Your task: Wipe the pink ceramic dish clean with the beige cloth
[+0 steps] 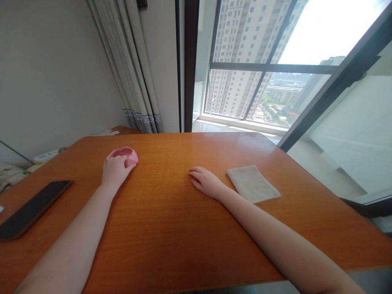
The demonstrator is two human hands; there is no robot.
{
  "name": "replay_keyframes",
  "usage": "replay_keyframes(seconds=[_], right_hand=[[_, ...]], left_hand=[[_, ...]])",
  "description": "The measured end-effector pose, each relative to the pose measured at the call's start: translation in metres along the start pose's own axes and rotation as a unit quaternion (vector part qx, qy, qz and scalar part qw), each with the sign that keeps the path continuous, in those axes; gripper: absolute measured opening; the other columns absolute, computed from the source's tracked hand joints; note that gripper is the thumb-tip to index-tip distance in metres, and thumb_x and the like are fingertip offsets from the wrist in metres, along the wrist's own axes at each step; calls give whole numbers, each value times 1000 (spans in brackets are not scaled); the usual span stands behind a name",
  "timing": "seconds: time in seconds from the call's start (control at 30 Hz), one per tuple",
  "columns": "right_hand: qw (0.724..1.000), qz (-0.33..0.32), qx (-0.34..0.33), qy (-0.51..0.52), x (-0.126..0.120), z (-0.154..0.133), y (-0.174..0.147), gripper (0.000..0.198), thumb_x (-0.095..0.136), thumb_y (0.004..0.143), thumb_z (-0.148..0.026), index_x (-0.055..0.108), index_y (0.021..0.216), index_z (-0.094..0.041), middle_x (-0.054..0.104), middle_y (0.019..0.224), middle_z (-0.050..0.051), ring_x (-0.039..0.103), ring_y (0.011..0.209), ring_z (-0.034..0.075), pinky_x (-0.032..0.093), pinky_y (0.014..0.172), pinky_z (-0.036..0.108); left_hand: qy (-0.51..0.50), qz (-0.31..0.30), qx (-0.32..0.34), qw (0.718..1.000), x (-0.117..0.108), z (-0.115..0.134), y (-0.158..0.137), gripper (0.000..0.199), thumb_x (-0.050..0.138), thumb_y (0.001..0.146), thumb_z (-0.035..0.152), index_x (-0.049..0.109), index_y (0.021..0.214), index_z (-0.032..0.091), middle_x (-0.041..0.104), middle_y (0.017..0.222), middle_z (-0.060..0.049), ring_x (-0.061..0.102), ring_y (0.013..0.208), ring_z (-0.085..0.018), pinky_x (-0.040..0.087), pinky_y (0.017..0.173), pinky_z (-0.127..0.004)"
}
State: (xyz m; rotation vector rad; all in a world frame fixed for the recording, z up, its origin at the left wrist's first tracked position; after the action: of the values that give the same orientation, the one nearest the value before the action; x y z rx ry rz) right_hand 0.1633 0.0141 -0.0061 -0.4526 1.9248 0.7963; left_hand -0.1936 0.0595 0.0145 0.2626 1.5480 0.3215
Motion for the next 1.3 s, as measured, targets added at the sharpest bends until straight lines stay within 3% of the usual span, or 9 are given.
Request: replay_keyframes(seconds=[0.17, 0.27, 0.47, 0.63, 0.73, 0.8, 0.97, 1.13, 1.3], right_hand=[[998, -1, 26, -50, -5, -1, 2, 25, 47, 88, -21, 61, 108, -18, 61, 113, 10, 55, 107, 20, 41, 96, 35], [982, 19, 125, -142, -28, 11, 1, 26, 46, 85, -16, 61, 106, -18, 63, 106, 11, 57, 103, 22, 39, 97, 36], [847, -112, 450, -259, -85, 76, -34, 32, 45, 81, -15, 63, 107, -14, 61, 109, 19, 59, 103, 30, 45, 83, 43], [798, -205, 520, -225, -98, 112, -57, 42, 54, 75, -25, 61, 116, -16, 58, 115, 20, 56, 107, 34, 46, 81, 50], [813, -202, 501, -216, -99, 109, -53, 41, 61, 73, -29, 63, 112, -16, 50, 124, 22, 50, 113, 37, 45, 83, 50], [849, -207, 447, -191, -95, 99, -44, 38, 62, 74, -33, 64, 107, -14, 52, 121, 21, 52, 111, 34, 44, 85, 45], [953, -113, 279, -29, -57, 49, -12, 32, 56, 82, -41, 60, 100, -15, 65, 99, 11, 60, 91, 23, 45, 80, 33], [976, -5, 156, 149, -22, 19, 3, 32, 30, 96, -36, 55, 106, -18, 65, 97, 4, 59, 90, 14, 44, 81, 26], [980, 11, 193, -51, -19, 44, -6, 32, 35, 95, -37, 59, 108, -19, 57, 119, 9, 48, 114, 21, 34, 99, 38]], left_hand=[[1, -7, 3, 1000, 2, 1, 1, 42, 49, 77, 47, 64, 99, 14, 66, 105, -15, 56, 100, -32, 38, 93, -43], [-3, -6, 3, 1000, 2, -1, 3, 45, 49, 77, 46, 63, 104, 13, 65, 106, -15, 56, 100, -32, 38, 93, -44], [8, -24, -25, 999, 3, 4, -1, 44, 49, 77, 46, 61, 105, 13, 63, 105, -18, 53, 104, -37, 32, 97, -56], [-25, 76, -33, 996, -2, 27, -7, 41, 47, 81, 38, 52, 115, 15, 46, 131, -21, 38, 124, -40, 15, 103, -68], [-91, 95, 83, 988, -11, 61, -14, 34, 45, 84, 32, 52, 113, 16, 35, 141, -18, 34, 130, -33, 23, 108, -55], [-146, 64, 193, 968, -20, 94, -28, 29, 42, 86, 30, 54, 109, 16, 36, 141, -15, 35, 131, -29, 27, 109, -48], [-240, -97, 433, 864, -43, 178, -93, 36, 44, 87, 27, 50, 122, 21, 55, 128, -10, 45, 124, -21, 13, 115, -49], [-237, -228, 439, 836, -45, 196, -128, 74, 52, 82, 49, 23, 145, 23, 27, 151, -15, 23, 139, -30, 18, 112, -52], [-223, -296, 423, 827, -50, 167, -124, 66, 43, 86, 54, 28, 144, 27, 21, 153, -10, 17, 141, -30, 10, 113, -54]])
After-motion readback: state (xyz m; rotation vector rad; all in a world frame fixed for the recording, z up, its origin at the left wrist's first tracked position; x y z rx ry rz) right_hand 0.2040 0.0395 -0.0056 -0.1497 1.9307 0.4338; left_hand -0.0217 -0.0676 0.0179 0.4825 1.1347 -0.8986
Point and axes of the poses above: each hand's wrist, its own y-axis towards the middle knuckle, its own x-axis out of the palm, z = x × y, the point moved 1 cm from there along y, towards the middle knuckle
